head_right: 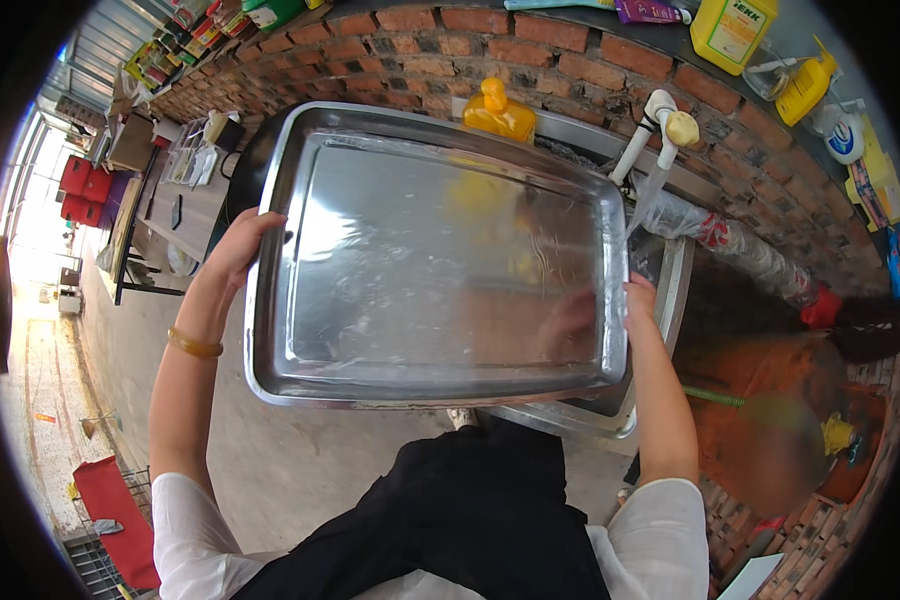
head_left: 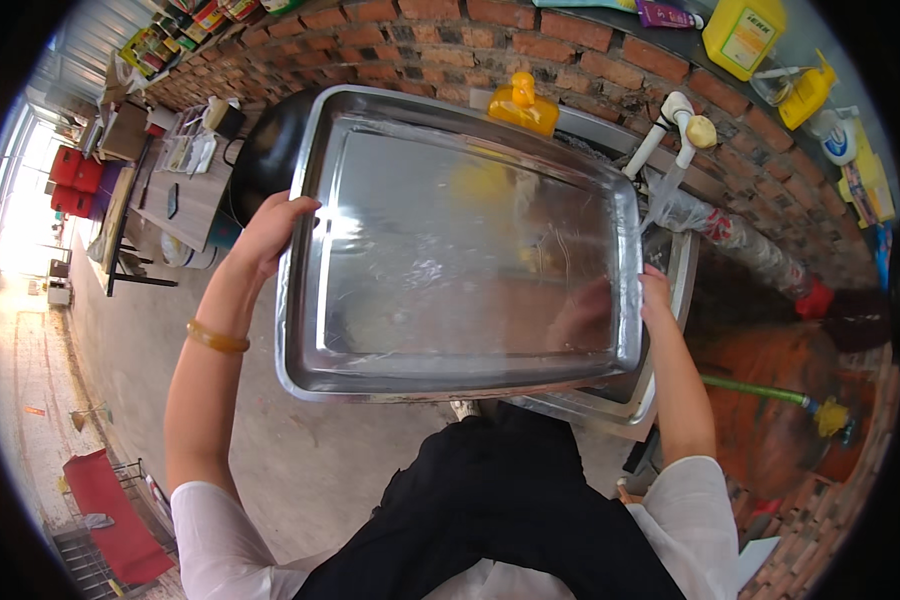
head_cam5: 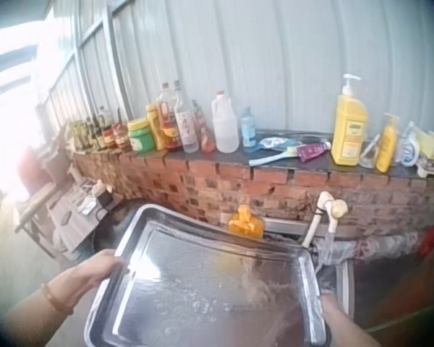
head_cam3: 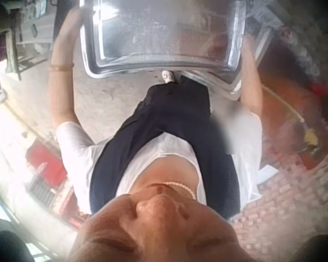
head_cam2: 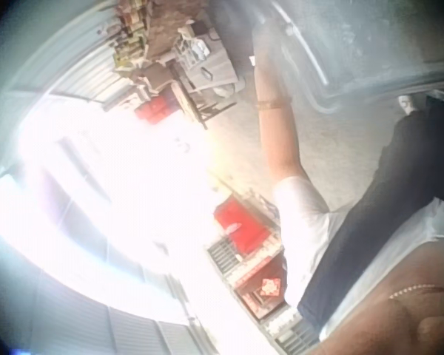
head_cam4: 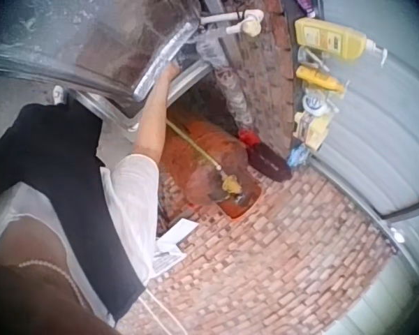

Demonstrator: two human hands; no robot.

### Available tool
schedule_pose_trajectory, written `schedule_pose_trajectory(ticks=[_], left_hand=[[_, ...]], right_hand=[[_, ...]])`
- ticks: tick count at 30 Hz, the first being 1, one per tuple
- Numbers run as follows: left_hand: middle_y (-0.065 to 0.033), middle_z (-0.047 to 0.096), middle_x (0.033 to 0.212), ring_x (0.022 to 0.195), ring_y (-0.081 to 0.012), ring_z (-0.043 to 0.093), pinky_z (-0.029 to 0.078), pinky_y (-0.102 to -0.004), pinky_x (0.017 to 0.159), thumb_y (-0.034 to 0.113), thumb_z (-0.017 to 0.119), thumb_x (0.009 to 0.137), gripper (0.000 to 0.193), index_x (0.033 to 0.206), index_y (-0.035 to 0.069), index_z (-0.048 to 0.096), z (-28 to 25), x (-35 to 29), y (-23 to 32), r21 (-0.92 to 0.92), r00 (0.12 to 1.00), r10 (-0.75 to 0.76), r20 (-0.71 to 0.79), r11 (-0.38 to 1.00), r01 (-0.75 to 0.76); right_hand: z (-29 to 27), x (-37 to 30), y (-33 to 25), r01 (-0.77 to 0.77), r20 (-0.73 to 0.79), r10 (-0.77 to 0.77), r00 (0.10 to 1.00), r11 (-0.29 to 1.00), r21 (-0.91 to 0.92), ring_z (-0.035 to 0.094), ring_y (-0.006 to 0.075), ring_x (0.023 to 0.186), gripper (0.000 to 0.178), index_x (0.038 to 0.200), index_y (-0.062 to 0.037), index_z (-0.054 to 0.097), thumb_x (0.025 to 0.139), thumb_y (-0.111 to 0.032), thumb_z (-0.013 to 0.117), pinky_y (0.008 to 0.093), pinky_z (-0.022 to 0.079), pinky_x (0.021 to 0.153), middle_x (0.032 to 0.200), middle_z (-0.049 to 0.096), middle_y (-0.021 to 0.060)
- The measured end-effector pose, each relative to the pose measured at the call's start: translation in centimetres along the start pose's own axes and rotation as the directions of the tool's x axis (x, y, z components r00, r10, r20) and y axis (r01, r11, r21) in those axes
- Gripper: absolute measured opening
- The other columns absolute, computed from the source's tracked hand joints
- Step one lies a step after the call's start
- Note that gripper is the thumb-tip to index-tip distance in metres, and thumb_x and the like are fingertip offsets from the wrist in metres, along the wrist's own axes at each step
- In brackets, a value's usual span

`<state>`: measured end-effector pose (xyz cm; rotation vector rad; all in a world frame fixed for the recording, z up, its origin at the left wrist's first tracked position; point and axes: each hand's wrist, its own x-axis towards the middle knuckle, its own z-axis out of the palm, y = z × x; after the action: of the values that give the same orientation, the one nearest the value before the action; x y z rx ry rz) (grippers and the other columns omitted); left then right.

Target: The person scrubs a metal tray with a steel wool pad and wipes it with a cloth under running water at a sink.

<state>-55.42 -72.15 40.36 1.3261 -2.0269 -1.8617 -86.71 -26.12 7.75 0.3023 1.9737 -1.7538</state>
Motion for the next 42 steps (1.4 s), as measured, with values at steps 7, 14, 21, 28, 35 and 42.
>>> schedule_pose_trajectory(ticks=[7, 14, 21, 28, 35, 42], left_hand=[[-0.0034, 0.055, 0.069, 0.056, -0.0121, 0.051, 0.043, -0.0247, 0.054, 0.01, 0.052, 0.073, 0.012, 0.08, 0.001, 0.057, 0.0, -5.4, 4.7, 0.013, 0.97, 0.025, -0.241, 1.0, -0.023], [-0.0013, 0.058, 0.075, 0.064, -0.0069, 0.052, 0.041, -0.0206, 0.057, 0.002, 0.048, 0.069, 0.025, 0.091, -0.002, 0.06, 3.7, -12.3, 6.5, 0.139, 0.884, 0.38, -0.274, 0.925, -0.354], [0.0008, 0.057, 0.087, 0.077, -0.005, 0.05, 0.039, -0.0164, 0.073, -0.005, 0.047, 0.064, 0.042, 0.104, -0.007, 0.058, 6.9, -16.9, 6.5, 0.25, 0.704, 0.656, -0.272, 0.754, -0.607], [0.0011, 0.054, 0.084, 0.078, -0.0051, 0.048, 0.039, -0.0164, 0.072, -0.006, 0.045, 0.059, 0.044, 0.101, -0.008, 0.058, 5.2, -18.6, 5.4, 0.424, 0.617, 0.766, -0.181, 0.627, -0.654], [-0.0178, 0.063, 0.088, 0.076, -0.0302, 0.065, 0.052, -0.0323, 0.07, 0.013, 0.056, 0.07, 0.039, 0.103, -0.008, 0.059, 3.0, -22.6, 5.6, 0.633, 0.287, 0.868, 0.405, -0.04, -0.773], [-0.016, 0.065, 0.095, 0.081, -0.0285, 0.067, 0.056, -0.032, 0.065, 0.012, 0.055, 0.079, 0.03, 0.105, -0.003, 0.061, 4.7, -20.6, 4.3, 0.317, -0.196, 0.7, 0.686, -0.53, -0.786]], right_hand=[[7.2, 2.2, 1.0, -0.083, 0.183, 0.063, 0.981, 0.991, 0.104, 0.06, 0.0213, 0.089, 0.03, 0.11, 0.0016, 0.058, 0.083, 0.001, 0.047, 0.0331, 0.049, 0.078, 0.1, 0.063, 0.01], [10.9, -1.0, 1.3, -0.038, 0.239, -0.036, 0.97, 0.955, 0.295, 0.057, 0.0185, 0.102, 0.036, 0.125, -0.0046, 0.051, 0.09, -0.012, 0.052, 0.0323, 0.045, 0.086, 0.113, 0.061, 0.0064], [12.5, -7.0, 3.4, -0.367, 0.134, 0.348, 0.928, 0.917, 0.159, 0.03, 0.0335, 0.133, 0.057, 0.139, -0.0109, 0.035, 0.092, -0.039, 0.051, 0.0555, 0.027, 0.103, 0.141, 0.038, 0.0124], [11.0, -7.4, -1.5, -0.495, 0.464, 0.227, 0.856, 0.616, 0.613, 0.03, 0.041, 0.132, 0.087, 0.145, -0.0061, 0.015, 0.086, -0.068, 0.036, 0.0605, 0.03, 0.102, 0.146, 0.025, 0.0225], [4.3, -9.6, -11.9, -0.452, 0.51, -0.032, 0.86, 0.417, 0.789, 0.052, 0.0351, 0.112, 0.083, 0.122, 0.0042, 0.046, 0.08, -0.067, 0.052, 0.0481, 0.04, 0.099, 0.12, 0.054, 0.0226], [-7.4, -5.8, -3.3, -0.417, 0.3, 0.31, 0.902, 0.449, 0.79, 0.062, 0.0291, 0.092, 0.03, 0.099, -0.007, 0.062, 0.097, -0.032, 0.045, 0.0498, 0.049, 0.088, 0.099, 0.066, 0.0106]])
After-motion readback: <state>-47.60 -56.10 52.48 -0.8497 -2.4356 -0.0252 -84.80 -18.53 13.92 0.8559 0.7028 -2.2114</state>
